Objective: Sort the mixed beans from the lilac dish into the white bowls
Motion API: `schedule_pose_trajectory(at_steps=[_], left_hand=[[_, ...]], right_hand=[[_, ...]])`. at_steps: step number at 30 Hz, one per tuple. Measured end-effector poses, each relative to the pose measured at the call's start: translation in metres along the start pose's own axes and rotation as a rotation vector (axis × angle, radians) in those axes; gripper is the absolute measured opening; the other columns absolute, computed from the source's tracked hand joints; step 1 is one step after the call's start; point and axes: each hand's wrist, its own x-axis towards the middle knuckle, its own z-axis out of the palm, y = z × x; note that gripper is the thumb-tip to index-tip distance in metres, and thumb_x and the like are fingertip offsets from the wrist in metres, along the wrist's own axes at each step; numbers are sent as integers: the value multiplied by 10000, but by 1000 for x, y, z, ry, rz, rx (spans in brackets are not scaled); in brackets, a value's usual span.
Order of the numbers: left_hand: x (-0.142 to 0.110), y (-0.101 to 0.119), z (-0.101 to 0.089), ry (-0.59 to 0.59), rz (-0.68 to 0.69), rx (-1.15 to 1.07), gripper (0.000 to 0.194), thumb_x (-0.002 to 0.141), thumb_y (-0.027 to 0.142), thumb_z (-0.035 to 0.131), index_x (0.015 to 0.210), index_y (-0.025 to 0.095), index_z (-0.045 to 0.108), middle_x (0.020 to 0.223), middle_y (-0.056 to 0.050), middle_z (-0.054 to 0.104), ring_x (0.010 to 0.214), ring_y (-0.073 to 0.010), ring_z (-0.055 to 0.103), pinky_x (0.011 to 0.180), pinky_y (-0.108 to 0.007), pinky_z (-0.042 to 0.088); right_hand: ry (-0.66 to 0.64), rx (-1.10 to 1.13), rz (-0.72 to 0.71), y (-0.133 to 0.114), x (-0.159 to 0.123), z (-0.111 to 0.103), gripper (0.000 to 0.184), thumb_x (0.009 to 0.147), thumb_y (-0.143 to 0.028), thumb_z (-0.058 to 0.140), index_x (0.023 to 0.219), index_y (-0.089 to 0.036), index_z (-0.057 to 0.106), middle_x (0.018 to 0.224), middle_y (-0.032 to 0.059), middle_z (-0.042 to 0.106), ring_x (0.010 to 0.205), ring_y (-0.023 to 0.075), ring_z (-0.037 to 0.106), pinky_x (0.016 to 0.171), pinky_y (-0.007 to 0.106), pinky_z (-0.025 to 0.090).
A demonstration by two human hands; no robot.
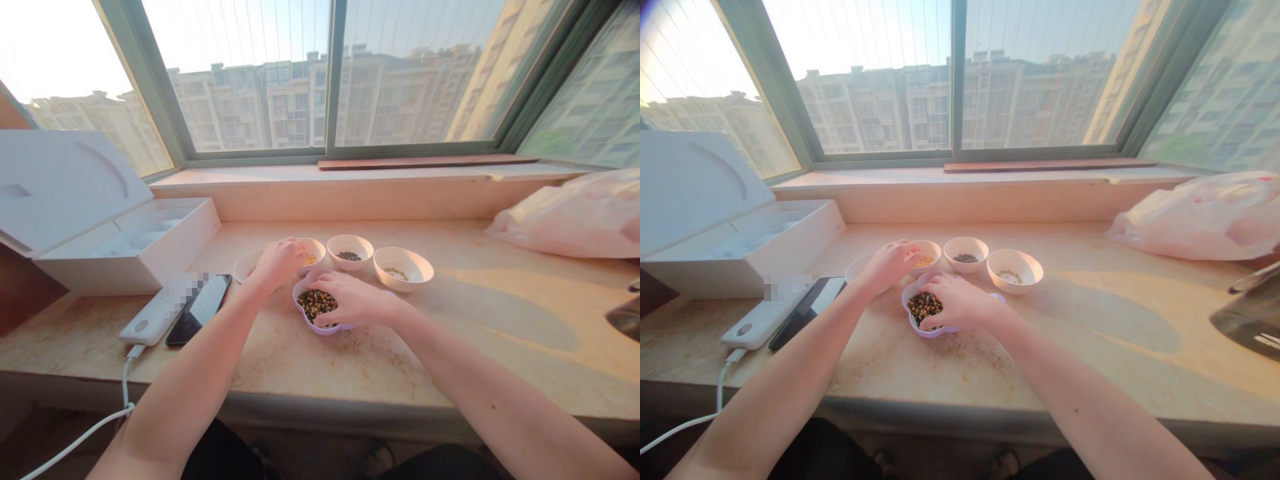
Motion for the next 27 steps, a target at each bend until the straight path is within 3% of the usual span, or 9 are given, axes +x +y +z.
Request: schedule_pose_trajectory(at_steps=[4,10,15,22,27], left_hand=[[1,2,2,11,24,-35,306,994,277,483,1095,214,764,1131,-77,736,1022,-239,679,892,-320,493],[1,3,5,22,51,-40,280,982,258,489,1020,204,761,1129,-78,743,995,-233,680,855,-312,499],[0,3,7,11,106,-17,266,971,239,492,909,194,746,1092,-83,745,932,-226,680,791,-303,493],[-1,5,5,29,127,-39,244,951,203,498,829,189,709,1037,-67,744,868,-205,665,756,-293,475],[-1,4,5,28,155,-57,263,951,190,489,785,183,692,1002,-67,738,832,-189,652,745,-286,468]], right_hand=[[0,-64,-62,4,8,6,442,821,-416,735,1228,-250,694,1247,97,681,1178,307,598,1021,448,443],[-10,-170,-103,2,19,11,126,898,-306,633,934,-216,713,942,63,709,931,239,631,819,352,474],[7,-166,-60,6,21,17,129,907,-257,607,865,-226,724,865,28,714,811,201,626,705,320,444],[66,-3,-62,17,19,17,71,825,-159,679,859,-198,728,1038,48,715,925,210,656,816,329,492],[77,100,-70,17,17,11,125,786,-90,680,812,-200,733,1025,43,729,935,223,667,893,354,527]])
